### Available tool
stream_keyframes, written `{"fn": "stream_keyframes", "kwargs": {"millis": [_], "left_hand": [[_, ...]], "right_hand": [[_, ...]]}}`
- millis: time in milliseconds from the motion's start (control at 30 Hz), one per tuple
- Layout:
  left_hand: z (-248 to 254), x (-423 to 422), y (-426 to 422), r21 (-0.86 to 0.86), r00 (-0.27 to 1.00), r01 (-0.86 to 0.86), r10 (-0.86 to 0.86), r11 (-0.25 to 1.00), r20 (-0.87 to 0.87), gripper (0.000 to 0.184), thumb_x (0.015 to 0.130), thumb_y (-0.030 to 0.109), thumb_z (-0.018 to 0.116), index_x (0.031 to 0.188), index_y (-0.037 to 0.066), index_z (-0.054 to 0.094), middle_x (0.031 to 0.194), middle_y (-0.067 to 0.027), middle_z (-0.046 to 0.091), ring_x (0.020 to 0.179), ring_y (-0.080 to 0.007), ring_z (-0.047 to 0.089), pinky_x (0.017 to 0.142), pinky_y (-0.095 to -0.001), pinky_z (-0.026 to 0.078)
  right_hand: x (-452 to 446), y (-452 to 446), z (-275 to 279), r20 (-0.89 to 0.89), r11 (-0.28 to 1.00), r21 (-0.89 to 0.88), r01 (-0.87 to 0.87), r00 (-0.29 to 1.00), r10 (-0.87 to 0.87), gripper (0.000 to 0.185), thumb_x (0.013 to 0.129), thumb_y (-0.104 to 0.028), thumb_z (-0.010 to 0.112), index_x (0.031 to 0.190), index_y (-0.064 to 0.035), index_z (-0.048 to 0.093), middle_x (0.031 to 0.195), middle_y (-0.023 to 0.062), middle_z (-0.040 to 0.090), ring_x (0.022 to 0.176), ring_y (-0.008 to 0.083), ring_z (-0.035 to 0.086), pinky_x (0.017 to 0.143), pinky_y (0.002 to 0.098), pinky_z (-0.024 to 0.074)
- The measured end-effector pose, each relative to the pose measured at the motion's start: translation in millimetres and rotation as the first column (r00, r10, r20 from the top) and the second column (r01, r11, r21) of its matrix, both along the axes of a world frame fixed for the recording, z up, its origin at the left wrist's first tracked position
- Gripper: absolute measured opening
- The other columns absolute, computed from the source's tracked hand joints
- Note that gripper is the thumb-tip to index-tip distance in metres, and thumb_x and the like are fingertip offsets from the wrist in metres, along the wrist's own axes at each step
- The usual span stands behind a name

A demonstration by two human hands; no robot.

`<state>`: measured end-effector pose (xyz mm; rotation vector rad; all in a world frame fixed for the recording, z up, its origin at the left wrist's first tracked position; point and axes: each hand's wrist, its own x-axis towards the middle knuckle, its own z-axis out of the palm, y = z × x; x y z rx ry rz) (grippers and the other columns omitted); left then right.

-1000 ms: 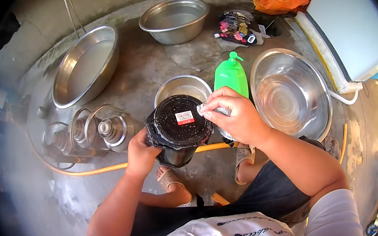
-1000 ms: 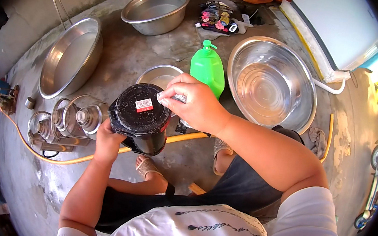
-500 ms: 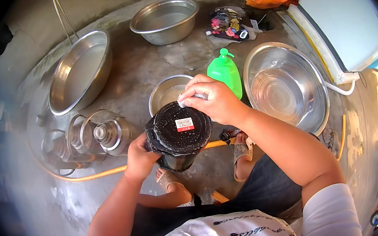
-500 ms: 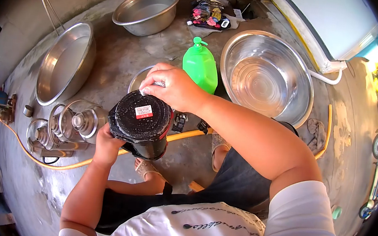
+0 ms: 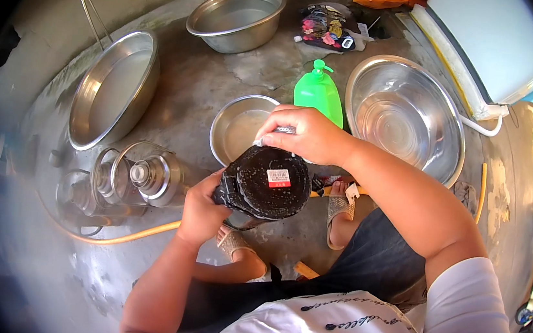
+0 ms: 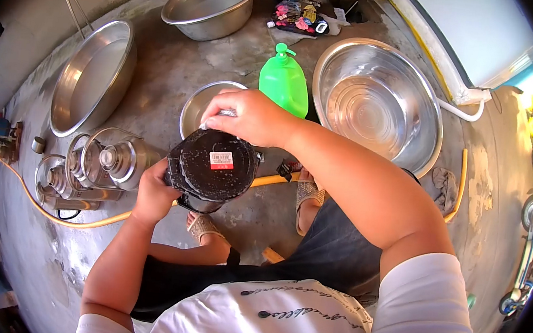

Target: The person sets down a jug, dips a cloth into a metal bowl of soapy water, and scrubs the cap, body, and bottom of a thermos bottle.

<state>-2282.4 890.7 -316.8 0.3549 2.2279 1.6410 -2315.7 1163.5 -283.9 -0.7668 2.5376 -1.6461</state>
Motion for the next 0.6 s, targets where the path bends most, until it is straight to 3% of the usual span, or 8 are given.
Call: {"fn": "stream_keyframes", "kwargs": {"millis": [67,133,233,267,333,400,467,600], "left_hand": [[3,-7,-8,0.007,0.999,-0.045,0.046,0.999,-0.002,0.048,0.069,-0.014,0.056,0.115,-0.003,0.065,0.099,-0.0032,0.069,0.088,-0.0088,0.059,0.083,-0.0252,0.049],[5,-16,-12,0.097,0.976,-0.196,0.184,0.976,0.118,0.043,0.07,-0.013,0.055,0.111,-0.005,0.065,0.098,-0.003,0.069,0.088,-0.0094,0.06,0.083,-0.0247,0.048],[11,-22,-11,0.211,0.95,-0.283,0.244,0.936,0.193,0.034,0.072,-0.011,0.056,0.104,-0.004,0.065,0.094,-0.0013,0.067,0.084,-0.0093,0.059,0.078,-0.0236,0.047],[13,-22,-11,0.249,0.948,-0.288,0.239,0.925,0.209,0.032,0.073,-0.01,0.056,0.103,-0.003,0.065,0.092,-0.0004,0.066,0.082,-0.0088,0.058,0.076,-0.0232,0.046],[7,-21,-10,0.261,0.946,-0.303,0.257,0.916,0.199,0.03,0.074,-0.009,0.057,0.101,-0.002,0.065,0.088,0.001,0.064,0.078,-0.0082,0.056,0.073,-0.0231,0.045],[7,-19,-7,0.283,0.932,-0.315,0.239,0.906,0.271,0.029,0.074,-0.008,0.058,0.101,-0.001,0.065,0.087,0.0019,0.064,0.077,-0.008,0.055,0.072,-0.0231,0.044],[1,-19,-7,0.275,0.921,-0.346,0.268,0.897,0.283,0.026,0.074,-0.005,0.061,0.1,-0.002,0.065,0.085,0.0007,0.065,0.076,-0.0089,0.056,0.071,-0.0245,0.046],[-5,-12,-1,0.108,0.936,-0.296,0.265,0.949,0.233,0.024,0.075,0.003,0.066,0.098,-0.004,0.066,0.082,-0.0047,0.067,0.075,-0.0119,0.06,0.071,-0.0294,0.049]], "right_hand": [[7,0,-3,0.167,0.975,-0.057,0.217,0.965,-0.205,0.015,0.093,-0.017,0.064,0.099,-0.0038,0.07,0.097,0.0084,0.07,0.092,0.0167,0.065,0.084,0.0311,0.0501],[18,-13,-7,0.176,0.91,-0.175,0.376,0.921,-0.347,0.014,0.093,-0.013,0.065,0.1,-0.0013,0.067,0.095,0.009,0.068,0.09,0.0163,0.064,0.083,0.0307,0.0498],[28,-31,-3,-0.2,0.901,-0.235,0.365,0.889,-0.412,0.011,0.087,-0.003,0.069,0.098,-0.0041,0.067,0.097,0.0076,0.06,0.09,0.0209,0.059,0.08,0.0323,0.0492],[28,-32,-1,-0.206,0.911,-0.231,0.341,0.898,-0.388,0.011,0.087,-0.003,0.069,0.098,-0.0041,0.067,0.097,0.0076,0.06,0.09,0.0209,0.059,0.08,0.0323,0.0492],[30,-28,2,-0.413,0.945,-0.179,0.273,0.851,-0.324,0.016,0.084,-0.001,0.072,0.098,-0.0053,0.068,0.097,0.0072,0.059,0.09,0.0215,0.059,0.082,0.0321,0.0482],[33,-26,4,-0.528,0.988,-0.095,0.126,0.835,-0.157,0.023,0.077,-0.003,0.078,0.097,-0.0089,0.069,0.097,0.005,0.057,0.09,0.0229,0.056,0.078,0.0329,0.0471],[31,-34,6,-0.679,0.997,0.079,0.019,0.733,0.04,0.03,0.07,-0.002,0.081,0.096,-0.0108,0.07,0.099,0.0036,0.058,0.089,0.0235,0.054,0.078,0.0342,0.0465],[37,-66,2,-0.718,0.957,0.281,0.072,0.677,0.16,0.023,0.073,-0.011,0.07,0.096,-0.0095,0.069,0.101,0.0029,0.059,0.095,0.0229,0.055,0.081,0.0356,0.048]]}}
